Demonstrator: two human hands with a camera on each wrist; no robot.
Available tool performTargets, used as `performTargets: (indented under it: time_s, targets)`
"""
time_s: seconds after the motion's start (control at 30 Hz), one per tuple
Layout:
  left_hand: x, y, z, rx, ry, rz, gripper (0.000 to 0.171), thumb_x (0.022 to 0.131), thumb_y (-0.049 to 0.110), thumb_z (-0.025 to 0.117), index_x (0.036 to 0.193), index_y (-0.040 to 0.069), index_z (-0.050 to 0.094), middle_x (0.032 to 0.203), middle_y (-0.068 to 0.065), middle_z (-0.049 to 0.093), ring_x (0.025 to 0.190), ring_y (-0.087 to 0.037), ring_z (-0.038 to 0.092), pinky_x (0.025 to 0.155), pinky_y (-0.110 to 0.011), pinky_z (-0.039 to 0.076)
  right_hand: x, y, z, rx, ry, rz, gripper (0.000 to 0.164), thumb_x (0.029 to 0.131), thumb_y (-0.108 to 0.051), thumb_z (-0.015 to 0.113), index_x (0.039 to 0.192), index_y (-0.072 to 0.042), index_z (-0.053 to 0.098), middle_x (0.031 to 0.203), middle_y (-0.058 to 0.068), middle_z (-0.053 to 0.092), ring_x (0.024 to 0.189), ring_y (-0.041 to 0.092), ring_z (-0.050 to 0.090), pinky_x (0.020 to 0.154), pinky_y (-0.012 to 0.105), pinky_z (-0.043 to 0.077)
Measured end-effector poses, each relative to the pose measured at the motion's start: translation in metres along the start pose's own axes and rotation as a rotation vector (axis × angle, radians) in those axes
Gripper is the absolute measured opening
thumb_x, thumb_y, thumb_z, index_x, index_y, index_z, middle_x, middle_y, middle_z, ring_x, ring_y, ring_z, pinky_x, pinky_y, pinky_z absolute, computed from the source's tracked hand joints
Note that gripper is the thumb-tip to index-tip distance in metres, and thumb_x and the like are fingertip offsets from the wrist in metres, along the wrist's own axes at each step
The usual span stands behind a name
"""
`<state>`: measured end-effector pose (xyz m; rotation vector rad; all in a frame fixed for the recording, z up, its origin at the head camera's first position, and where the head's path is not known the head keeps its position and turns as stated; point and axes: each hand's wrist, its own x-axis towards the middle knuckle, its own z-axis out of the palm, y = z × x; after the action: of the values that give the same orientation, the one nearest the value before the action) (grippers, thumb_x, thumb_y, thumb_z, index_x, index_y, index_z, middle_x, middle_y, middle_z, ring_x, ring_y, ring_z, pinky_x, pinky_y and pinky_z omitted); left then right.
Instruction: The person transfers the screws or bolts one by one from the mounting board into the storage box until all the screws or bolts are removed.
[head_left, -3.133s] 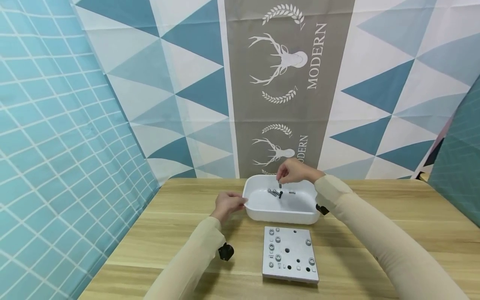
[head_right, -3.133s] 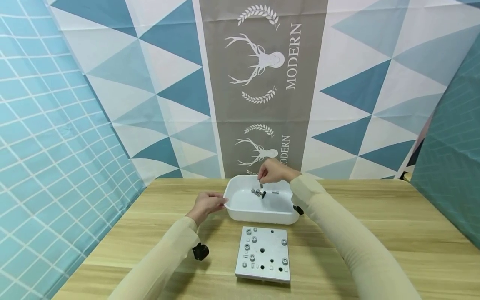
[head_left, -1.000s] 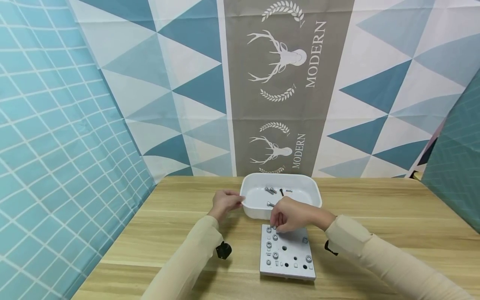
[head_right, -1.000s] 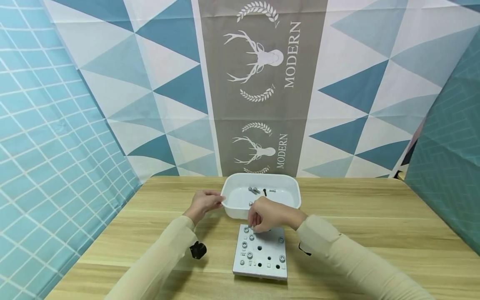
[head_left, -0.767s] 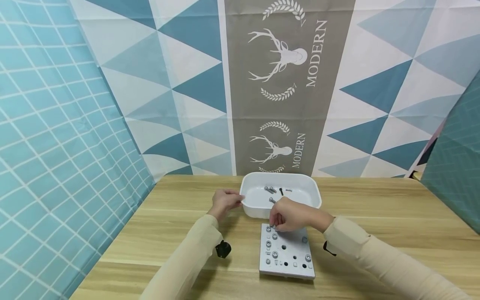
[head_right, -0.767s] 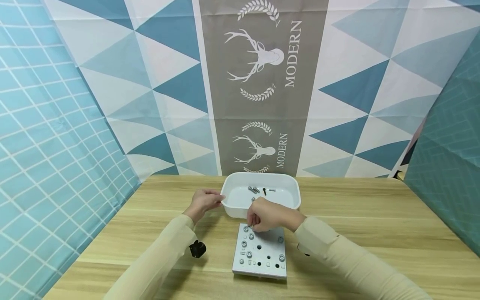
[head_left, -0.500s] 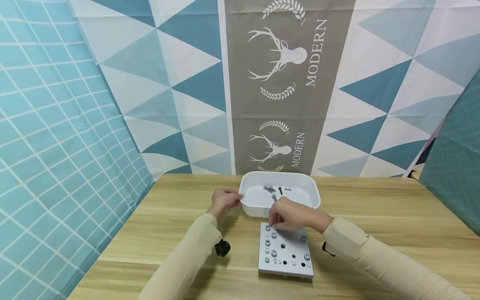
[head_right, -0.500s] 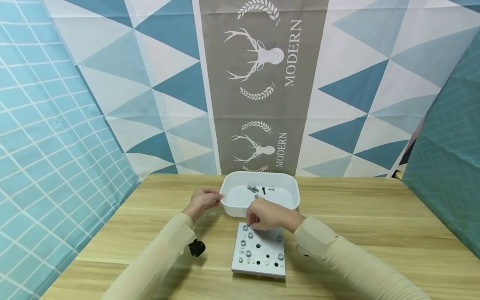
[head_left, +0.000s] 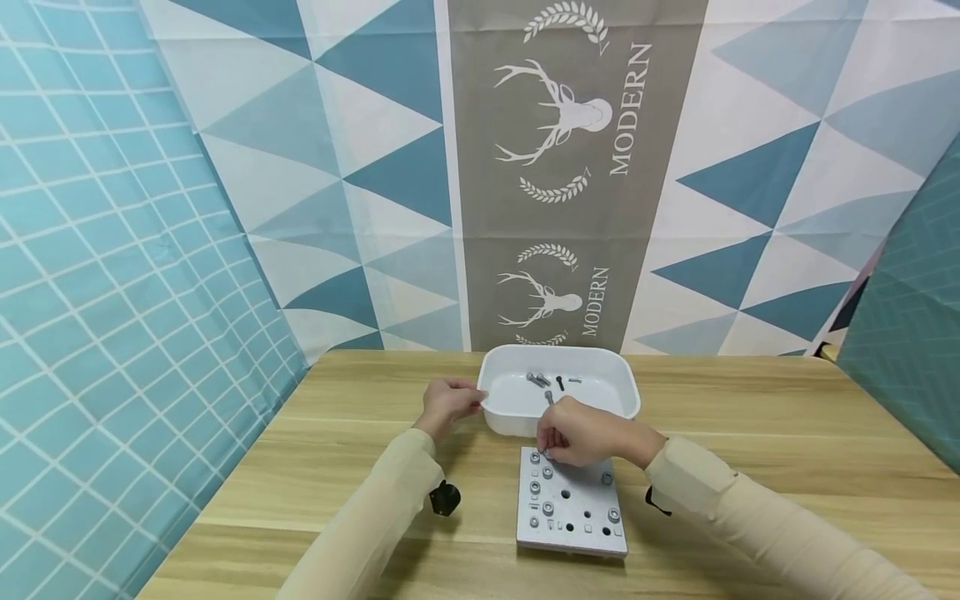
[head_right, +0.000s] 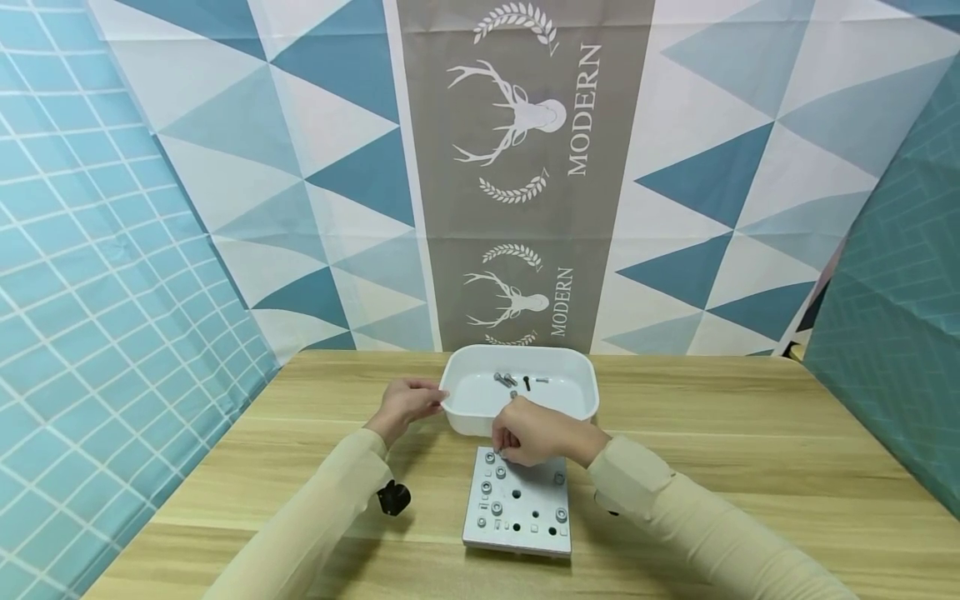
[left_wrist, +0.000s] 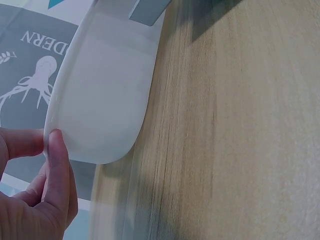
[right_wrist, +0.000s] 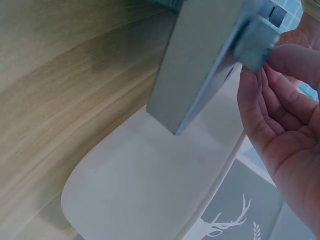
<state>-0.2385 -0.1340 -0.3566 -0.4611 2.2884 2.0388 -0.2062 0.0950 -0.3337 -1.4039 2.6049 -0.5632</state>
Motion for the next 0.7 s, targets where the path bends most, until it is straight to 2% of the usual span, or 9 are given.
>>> performTargets:
  time_s: [0.3, 0.7]
  targets:
    - [0.0004, 0.0004, -0.0006, 0.01, 0.002, -0.004, 0.023, 0.079, 0.0, 0.072, 0.1, -0.007, 0.067, 0.089, -0.011, 0.062, 0.062, -0.01, 0.062, 0.067, -0.021, 0.061, -0.0006, -0.0003, -0.0039, 0.035, 0.02, -0.006, 0.006, 0.082, -0.005, 0.068, 0.083, -0.01, 0.069, 0.075, -0.005, 0.068, 0.064, -0.006, 0.054, 0.061, 0.012, 0.054]
    - [-0.0014, 0.0004, 0.0006, 0.019, 0.007, 0.003, 0.02, 0.08, -0.001, 0.072, 0.098, -0.007, 0.067, 0.088, -0.011, 0.062, 0.062, -0.01, 0.063, 0.071, -0.026, 0.062, -0.0033, 0.0063, -0.0035, 0.149, 0.027, 0.015, 0.005, 0.081, -0.006, 0.069, 0.085, -0.009, 0.071, 0.073, -0.005, 0.069, 0.063, -0.005, 0.057, 0.061, 0.014, 0.055]
